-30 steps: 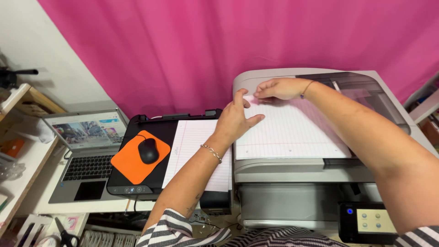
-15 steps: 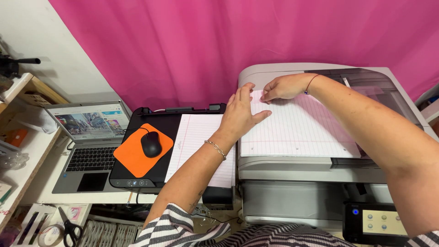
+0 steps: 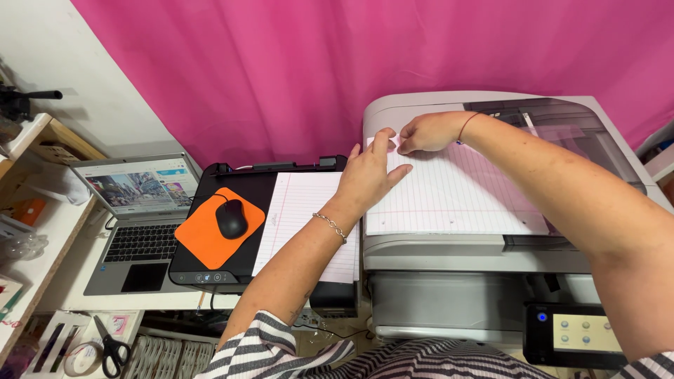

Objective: Scanning documents, stapling papers, and hanging small items on a display rack

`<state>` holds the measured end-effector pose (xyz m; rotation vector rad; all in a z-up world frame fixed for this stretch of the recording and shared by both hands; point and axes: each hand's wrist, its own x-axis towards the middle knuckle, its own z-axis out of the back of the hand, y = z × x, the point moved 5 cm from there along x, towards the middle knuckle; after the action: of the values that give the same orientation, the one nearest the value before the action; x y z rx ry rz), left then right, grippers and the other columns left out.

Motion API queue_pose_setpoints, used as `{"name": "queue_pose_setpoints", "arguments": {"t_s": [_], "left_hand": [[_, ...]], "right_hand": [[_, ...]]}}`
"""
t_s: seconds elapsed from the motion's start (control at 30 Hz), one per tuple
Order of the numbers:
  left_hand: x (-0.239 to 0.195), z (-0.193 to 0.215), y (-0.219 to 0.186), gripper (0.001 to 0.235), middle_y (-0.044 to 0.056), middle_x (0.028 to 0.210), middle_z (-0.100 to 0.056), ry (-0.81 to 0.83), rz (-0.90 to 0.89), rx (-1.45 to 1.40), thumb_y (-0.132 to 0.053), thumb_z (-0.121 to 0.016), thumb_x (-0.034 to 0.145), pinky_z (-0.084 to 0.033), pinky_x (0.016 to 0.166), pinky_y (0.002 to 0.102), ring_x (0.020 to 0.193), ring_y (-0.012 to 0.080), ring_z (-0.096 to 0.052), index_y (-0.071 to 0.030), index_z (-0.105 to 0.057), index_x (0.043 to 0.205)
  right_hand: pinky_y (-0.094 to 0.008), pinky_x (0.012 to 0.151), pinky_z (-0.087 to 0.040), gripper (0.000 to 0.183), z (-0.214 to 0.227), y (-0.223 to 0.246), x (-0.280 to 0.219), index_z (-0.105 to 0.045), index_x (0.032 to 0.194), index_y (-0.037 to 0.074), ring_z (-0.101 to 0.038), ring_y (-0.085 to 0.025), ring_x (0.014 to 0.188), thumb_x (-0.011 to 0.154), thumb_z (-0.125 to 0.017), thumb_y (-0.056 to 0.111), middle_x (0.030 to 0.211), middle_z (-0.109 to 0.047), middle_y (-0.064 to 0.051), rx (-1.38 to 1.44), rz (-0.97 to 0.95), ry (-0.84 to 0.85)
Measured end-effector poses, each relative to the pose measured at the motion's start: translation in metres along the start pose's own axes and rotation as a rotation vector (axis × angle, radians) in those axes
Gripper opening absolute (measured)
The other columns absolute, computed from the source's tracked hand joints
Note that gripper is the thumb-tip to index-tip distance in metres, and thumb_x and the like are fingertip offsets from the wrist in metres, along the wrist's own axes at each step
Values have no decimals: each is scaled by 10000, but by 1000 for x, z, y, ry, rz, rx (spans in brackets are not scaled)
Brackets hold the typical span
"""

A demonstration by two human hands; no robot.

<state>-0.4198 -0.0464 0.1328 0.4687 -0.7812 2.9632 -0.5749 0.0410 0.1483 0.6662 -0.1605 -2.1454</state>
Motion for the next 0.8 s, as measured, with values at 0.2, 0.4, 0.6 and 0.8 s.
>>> {"name": "queue_pose_setpoints", "arguments": {"t_s": [0.2,0.4,0.6,0.8], "left_hand": [[-2,0,-7,559,99,1245,-698,27,-7,118,-375,-579,1013,-247,1211,648,1180,328,-695,-139,-298,1435],[-3,6,-11,545,105,1221,-724,47,14,131,-372,-588,995,-243,1201,663,1164,332,-705,-150,-326,1418],[-3,6,-10,532,109,1242,-722,53,20,117,-369,-579,999,-229,1208,665,1183,338,-693,-149,-340,1420],[-10,19,-17,560,138,1278,-704,33,29,32,-318,-609,993,-185,1221,674,1229,359,-662,-121,-344,1445]], "right_hand": [[-445,927,-558,416,11,17,-15,-810,1010,146,-698,-309,1094,872,-653,506,1018,-778,-137,-76,-77,-9],[-432,875,-585,452,21,22,-30,-853,946,242,-730,-298,1049,786,-707,639,995,-784,-118,-162,-214,-31],[-435,980,-539,727,22,5,-48,-851,929,172,-684,-343,1205,700,-666,837,1169,-769,-187,-223,-303,-56],[-473,1026,-528,802,25,-64,-46,-849,1065,83,-676,-363,1233,671,-762,776,1180,-782,-197,-239,-353,-144]]}}
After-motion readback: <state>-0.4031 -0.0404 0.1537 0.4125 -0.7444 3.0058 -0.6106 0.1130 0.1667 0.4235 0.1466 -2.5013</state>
